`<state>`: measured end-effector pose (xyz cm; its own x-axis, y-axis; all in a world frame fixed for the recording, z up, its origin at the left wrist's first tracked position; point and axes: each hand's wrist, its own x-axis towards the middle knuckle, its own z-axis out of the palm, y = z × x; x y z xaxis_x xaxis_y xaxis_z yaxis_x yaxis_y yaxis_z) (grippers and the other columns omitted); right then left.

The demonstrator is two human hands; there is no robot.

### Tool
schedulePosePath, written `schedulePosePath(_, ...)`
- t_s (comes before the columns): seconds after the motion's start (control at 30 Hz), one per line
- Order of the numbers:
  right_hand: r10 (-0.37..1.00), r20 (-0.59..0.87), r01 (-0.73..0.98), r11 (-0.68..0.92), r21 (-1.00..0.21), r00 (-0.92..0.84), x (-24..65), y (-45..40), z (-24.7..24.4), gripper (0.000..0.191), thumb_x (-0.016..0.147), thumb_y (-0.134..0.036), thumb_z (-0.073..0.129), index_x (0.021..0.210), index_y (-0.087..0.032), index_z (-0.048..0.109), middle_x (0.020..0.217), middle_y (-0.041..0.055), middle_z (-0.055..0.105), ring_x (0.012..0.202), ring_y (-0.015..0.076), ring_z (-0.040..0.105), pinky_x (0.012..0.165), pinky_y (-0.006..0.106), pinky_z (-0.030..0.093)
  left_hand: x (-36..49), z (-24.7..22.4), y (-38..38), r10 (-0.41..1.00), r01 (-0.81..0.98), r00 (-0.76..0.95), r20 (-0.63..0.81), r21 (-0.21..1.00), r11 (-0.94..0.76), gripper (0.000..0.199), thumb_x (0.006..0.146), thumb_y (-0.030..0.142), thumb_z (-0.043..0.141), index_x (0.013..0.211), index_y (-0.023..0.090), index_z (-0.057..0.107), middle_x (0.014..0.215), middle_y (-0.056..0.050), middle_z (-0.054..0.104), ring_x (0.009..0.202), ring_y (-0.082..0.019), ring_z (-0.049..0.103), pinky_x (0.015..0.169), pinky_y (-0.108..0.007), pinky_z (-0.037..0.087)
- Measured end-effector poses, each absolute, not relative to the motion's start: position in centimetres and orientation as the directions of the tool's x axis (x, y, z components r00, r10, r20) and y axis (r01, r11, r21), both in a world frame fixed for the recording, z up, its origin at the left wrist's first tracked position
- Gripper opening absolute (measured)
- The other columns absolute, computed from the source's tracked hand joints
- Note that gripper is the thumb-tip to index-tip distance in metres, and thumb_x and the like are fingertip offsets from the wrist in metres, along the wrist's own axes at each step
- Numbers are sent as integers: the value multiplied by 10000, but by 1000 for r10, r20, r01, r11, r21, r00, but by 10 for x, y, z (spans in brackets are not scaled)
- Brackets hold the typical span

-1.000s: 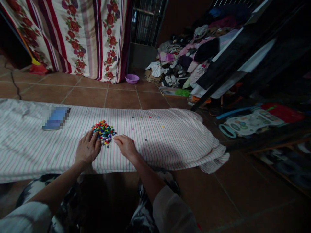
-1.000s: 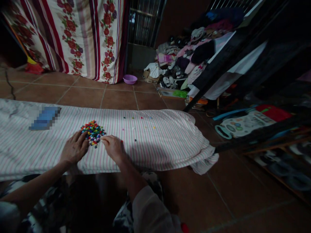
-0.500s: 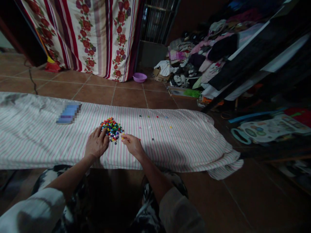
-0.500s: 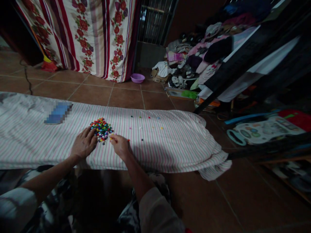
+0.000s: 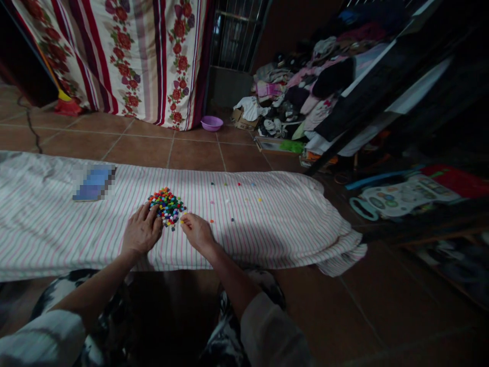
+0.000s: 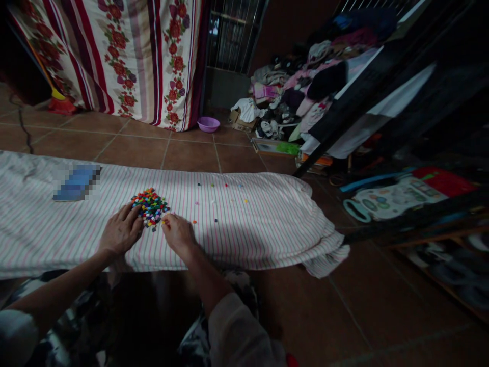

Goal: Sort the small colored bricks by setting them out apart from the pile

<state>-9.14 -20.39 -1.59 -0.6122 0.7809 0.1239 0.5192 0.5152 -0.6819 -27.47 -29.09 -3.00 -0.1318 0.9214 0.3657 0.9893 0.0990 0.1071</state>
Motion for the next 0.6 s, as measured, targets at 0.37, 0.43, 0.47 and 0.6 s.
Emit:
schedulePosePath(0.37, 763, 123, 578, 575, -579, -635, -96, -208, -5, 149, 930, -244, 525, 1027, -241, 639, 1010, 14, 678, 985, 150, 622, 860, 252, 457, -277, -33, -291, 920, 995, -101, 379, 45, 91, 323, 939, 300, 336, 1018, 182, 627, 1392, -145, 536, 1401, -353, 347, 1050, -559, 384)
schedulePosePath(0.43, 763, 131, 573, 575, -583, -633, -96, -207, -2, 153, 928, -250, 523, 1027, -244, 639, 1005, 14, 677, 983, 151, 623, 856, 252, 460, -278, -34, -291, 917, 997, -82, 390, 26, 79, 307, 936, 290, 350, 996, 186, 632, 1388, -139, 542, 1400, -350, 349, 1050, -557, 387)
schedulePosePath(0.47, 765, 141, 566, 575, -591, -629, -95, -206, -1, 154, 927, -251, 521, 1025, -244, 639, 1003, 15, 677, 980, 151, 624, 857, 253, 462, -279, -35, -291, 916, 997, -72, 396, 20, 70, 298, 932, 284, 359, 988, 186, 634, 1383, -137, 547, 1399, -351, 350, 1051, -557, 387)
schedulePosePath(0.6, 810, 227, 527, 536, -659, -540, -84, -192, 3, 160, 909, -224, 509, 1006, -236, 635, 1002, 20, 678, 920, 147, 640, 836, 263, 481, -281, -36, -290, 914, 999, -38, 404, -10, 46, 281, 924, 270, 370, 956, 179, 634, 1347, -128, 575, 1379, -353, 372, 1057, -550, 390)
